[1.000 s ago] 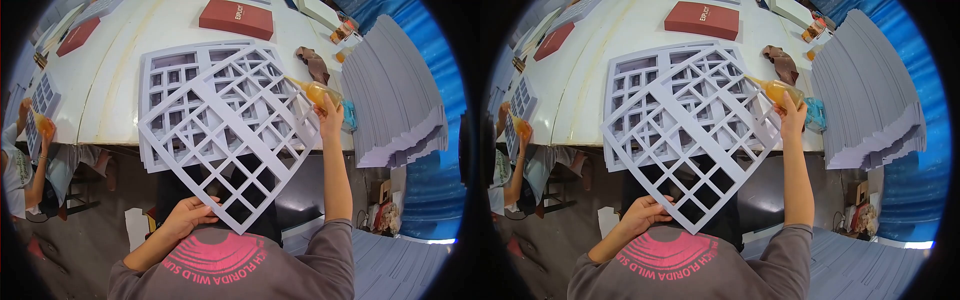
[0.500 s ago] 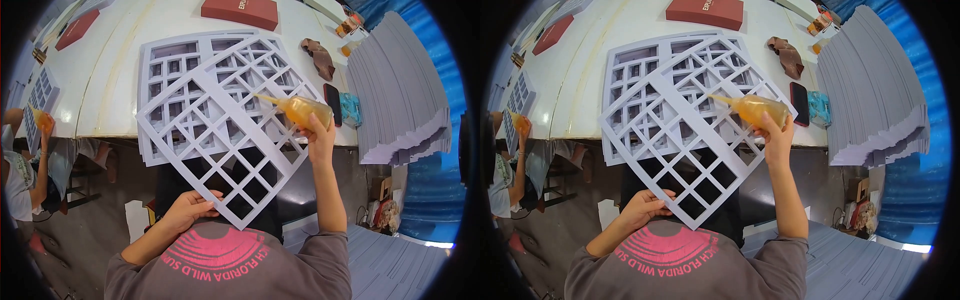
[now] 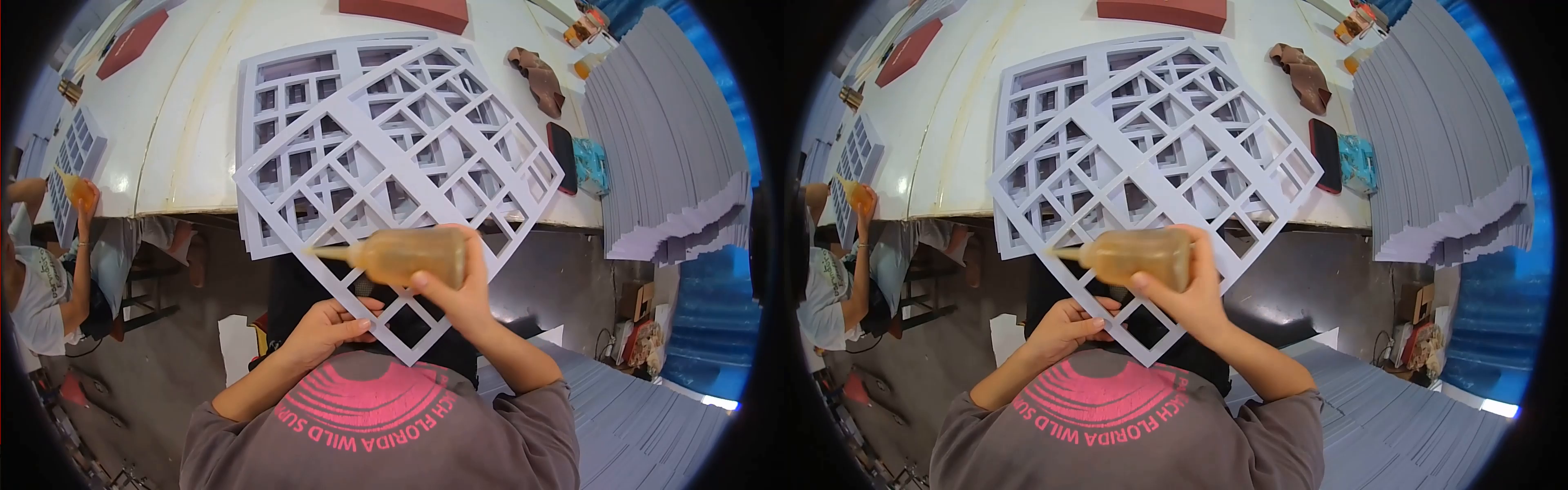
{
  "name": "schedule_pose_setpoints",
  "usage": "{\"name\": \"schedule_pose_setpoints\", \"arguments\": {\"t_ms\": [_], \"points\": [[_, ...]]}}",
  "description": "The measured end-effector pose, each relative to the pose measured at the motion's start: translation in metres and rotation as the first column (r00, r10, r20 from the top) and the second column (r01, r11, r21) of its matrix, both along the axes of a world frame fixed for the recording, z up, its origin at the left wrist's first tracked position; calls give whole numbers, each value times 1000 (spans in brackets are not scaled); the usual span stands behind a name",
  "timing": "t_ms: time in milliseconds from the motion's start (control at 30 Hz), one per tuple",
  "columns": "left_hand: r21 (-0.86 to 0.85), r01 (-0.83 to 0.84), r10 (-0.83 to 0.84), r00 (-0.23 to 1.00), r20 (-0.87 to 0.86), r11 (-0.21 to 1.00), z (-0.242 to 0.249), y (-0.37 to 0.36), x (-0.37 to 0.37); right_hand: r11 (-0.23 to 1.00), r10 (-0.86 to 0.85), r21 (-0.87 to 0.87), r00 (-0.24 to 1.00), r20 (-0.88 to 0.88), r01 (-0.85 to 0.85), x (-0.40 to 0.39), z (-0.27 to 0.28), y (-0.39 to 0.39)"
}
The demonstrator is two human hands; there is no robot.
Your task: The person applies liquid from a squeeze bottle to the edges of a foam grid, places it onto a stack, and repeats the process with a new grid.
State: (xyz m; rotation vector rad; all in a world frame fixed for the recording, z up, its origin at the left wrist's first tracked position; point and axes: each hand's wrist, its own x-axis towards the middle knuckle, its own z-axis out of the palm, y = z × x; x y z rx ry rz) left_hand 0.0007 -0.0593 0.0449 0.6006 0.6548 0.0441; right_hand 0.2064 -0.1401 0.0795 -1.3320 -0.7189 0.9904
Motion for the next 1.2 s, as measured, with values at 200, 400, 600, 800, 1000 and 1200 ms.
{"name": "schedule_pose_setpoints", "arguments": {"t_ms": [200, 400, 600, 800, 1000, 1200], "points": [[105, -78, 68, 993, 98, 991, 7, 15, -4, 993, 62, 114, 916, -395, -18, 25, 15, -2], [193, -289, 270, 956, 117, 938, 10, 41, -14, 800, -530, 236, 834, -154, 552, 126, 19, -21], [51, -240, 236, 969, 73, 970, 7, 40, -15, 694, -705, 190, 709, -18, 695, 195, 14, -32], [43, -212, 207, 974, 92, 976, 6, 36, -19, 659, -749, 166, 659, 68, 733, 199, 5, -43], [-2, -206, 205, 975, 86, 979, 1, 36, -18, 603, -798, 206, 584, 151, 771, 199, -4, -53], [-8, -185, 185, 979, 88, 983, 4, 35, -11, 703, -709, 153, 702, 65, 695, 174, -1, -62]]}}
